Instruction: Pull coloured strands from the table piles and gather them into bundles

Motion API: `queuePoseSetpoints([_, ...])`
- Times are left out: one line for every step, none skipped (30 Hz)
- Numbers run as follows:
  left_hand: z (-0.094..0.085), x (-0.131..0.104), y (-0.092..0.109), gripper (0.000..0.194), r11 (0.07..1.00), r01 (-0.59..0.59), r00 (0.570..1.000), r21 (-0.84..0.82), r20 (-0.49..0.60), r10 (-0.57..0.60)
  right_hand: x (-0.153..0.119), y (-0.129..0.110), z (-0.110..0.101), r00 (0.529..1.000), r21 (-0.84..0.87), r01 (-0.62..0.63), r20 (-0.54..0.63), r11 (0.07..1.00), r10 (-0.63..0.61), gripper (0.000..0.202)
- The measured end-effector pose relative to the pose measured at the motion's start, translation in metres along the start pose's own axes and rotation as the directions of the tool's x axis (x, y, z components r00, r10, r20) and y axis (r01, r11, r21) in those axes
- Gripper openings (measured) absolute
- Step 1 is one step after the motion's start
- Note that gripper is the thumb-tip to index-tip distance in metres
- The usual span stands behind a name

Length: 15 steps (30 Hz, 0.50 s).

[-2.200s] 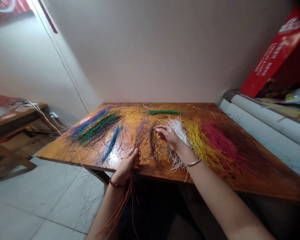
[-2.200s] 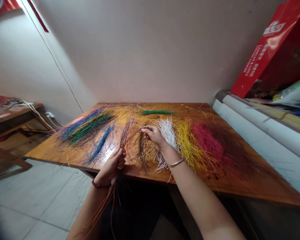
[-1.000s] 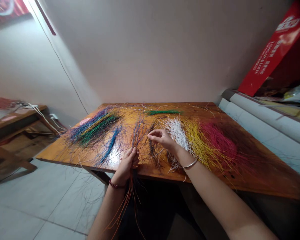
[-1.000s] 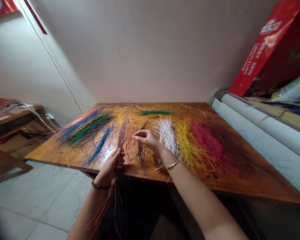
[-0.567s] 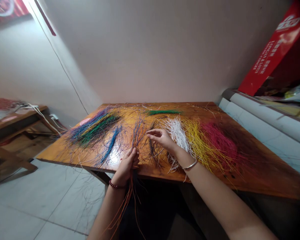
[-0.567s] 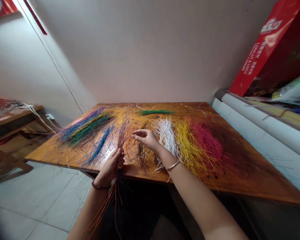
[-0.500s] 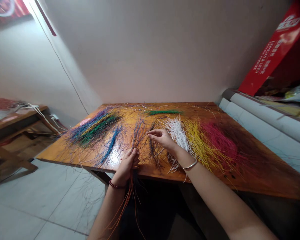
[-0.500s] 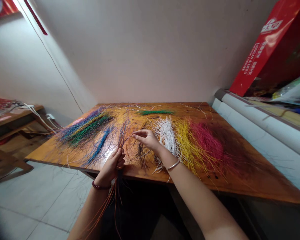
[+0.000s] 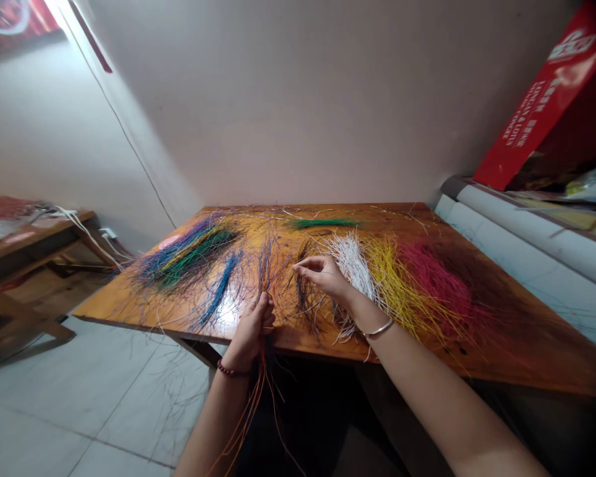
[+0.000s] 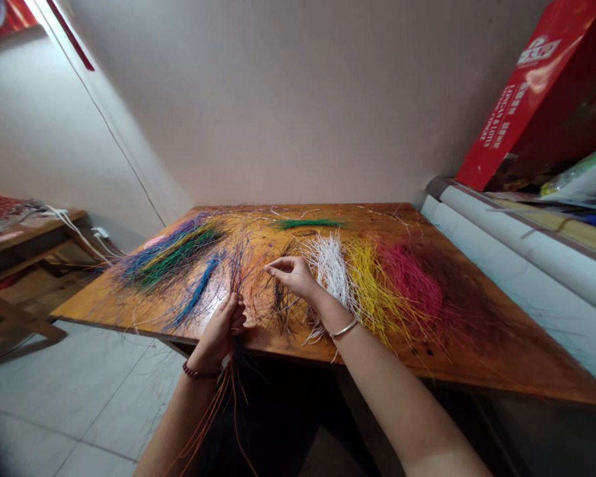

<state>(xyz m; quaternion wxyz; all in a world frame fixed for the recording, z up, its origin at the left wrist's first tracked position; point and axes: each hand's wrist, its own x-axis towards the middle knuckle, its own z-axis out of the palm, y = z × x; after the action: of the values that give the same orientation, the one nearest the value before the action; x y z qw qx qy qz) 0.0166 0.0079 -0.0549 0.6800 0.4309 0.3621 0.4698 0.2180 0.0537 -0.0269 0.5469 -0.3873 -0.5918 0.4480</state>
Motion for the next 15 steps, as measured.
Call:
queuePoseSetpoints([0.000, 0.000, 0.000, 0.039, 1.000, -0.001, 1.000, -0.007, -0.002, 0.001, 0.000, -0.001, 0.000, 1.000, 0.015, -0.004, -0.003, 1.000, 0.004, 0.032])
queuePoseSetpoints([0.000, 0.000, 0.000, 0.040, 1.000, -0.001, 1.000, -0.017, -0.002, 0.001, 0.000, -0.003, 0.000, 1.000, 0.033, -0.009, -0.013, 0.999, 0.009, 0.031])
queuePoseSetpoints([0.000, 0.000, 0.000, 0.041, 1.000, 0.000, 1.000, -0.026, -0.002, 0.000, 0.000, -0.004, 0.000, 0.999, 0.055, -0.014, -0.029, 0.998, 0.016, 0.031])
queuePoseSetpoints([0.000, 0.000, 0.001, 0.041, 0.999, 0.001, 1.000, -0.034, -0.001, -0.001, 0.000, -0.005, 0.000, 0.999, 0.078, -0.019, -0.049, 0.997, 0.022, 0.031])
queuePoseSetpoints([0.000, 0.000, 0.001, 0.042, 0.999, 0.001, 1.000, -0.038, 0.000, -0.001, 0.000, -0.006, 0.001, 0.997, 0.103, -0.021, -0.072, 0.994, 0.028, 0.032])
queuePoseSetpoints([0.000, 0.000, 0.001, 0.043, 0.999, 0.001, 1.000, -0.040, 0.001, -0.001, 0.000, -0.006, 0.001, 0.995, 0.125, -0.023, -0.094, 0.992, 0.035, 0.032])
queuePoseSetpoints([0.001, 0.000, 0.001, 0.043, 0.999, 0.000, 1.000, -0.040, 0.002, 0.000, 0.000, -0.006, 0.001, 0.993, 0.141, -0.025, -0.114, 0.990, 0.041, 0.032])
queuePoseSetpoints([0.001, 0.000, 0.001, 0.043, 0.999, 0.001, 1.000, -0.039, 0.002, 0.000, 0.000, -0.006, 0.001, 0.991, 0.151, -0.027, -0.126, 0.988, 0.047, 0.032])
queuePoseSetpoints([0.001, 0.000, 0.001, 0.043, 0.999, 0.001, 1.000, -0.037, 0.000, -0.001, 0.001, -0.007, 0.001, 0.990, 0.157, -0.029, -0.133, 0.987, 0.050, 0.032])
queuePoseSetpoints([0.001, 0.000, 0.001, 0.041, 0.999, 0.001, 1.000, -0.036, -0.004, -0.001, 0.001, -0.007, 0.000, 0.989, 0.159, -0.029, -0.138, 0.987, 0.051, 0.033])
queuePoseSetpoints([0.000, -0.001, 0.001, 0.040, 0.999, 0.000, 1.000, -0.036, -0.009, -0.001, 0.001, -0.008, 0.000, 0.988, 0.162, -0.028, -0.144, 0.986, 0.051, 0.034])
queuePoseSetpoints([0.000, -0.001, 0.001, 0.039, 0.999, 0.000, 1.000, -0.034, -0.014, 0.000, 0.001, -0.010, -0.001, 0.987, 0.165, -0.026, -0.150, 0.986, 0.051, 0.034])
queuePoseSetpoints([0.000, -0.001, 0.000, 0.038, 0.999, -0.001, 1.000, -0.033, -0.018, 0.000, 0.001, -0.011, -0.002, 0.987, 0.169, -0.023, -0.156, 0.985, 0.050, 0.035])
queuePoseSetpoints([-0.001, -0.001, 0.000, 0.038, 0.999, -0.003, 1.000, -0.035, -0.021, 0.002, 0.001, -0.012, -0.004, 0.986, 0.169, -0.024, -0.159, 0.985, 0.051, 0.036])
queuePoseSetpoints([-0.001, 0.000, -0.001, 0.038, 0.999, -0.006, 1.000, -0.040, -0.024, 0.005, 0.002, -0.014, -0.006, 0.985, 0.165, -0.025, -0.165, 0.986, 0.052, 0.036])
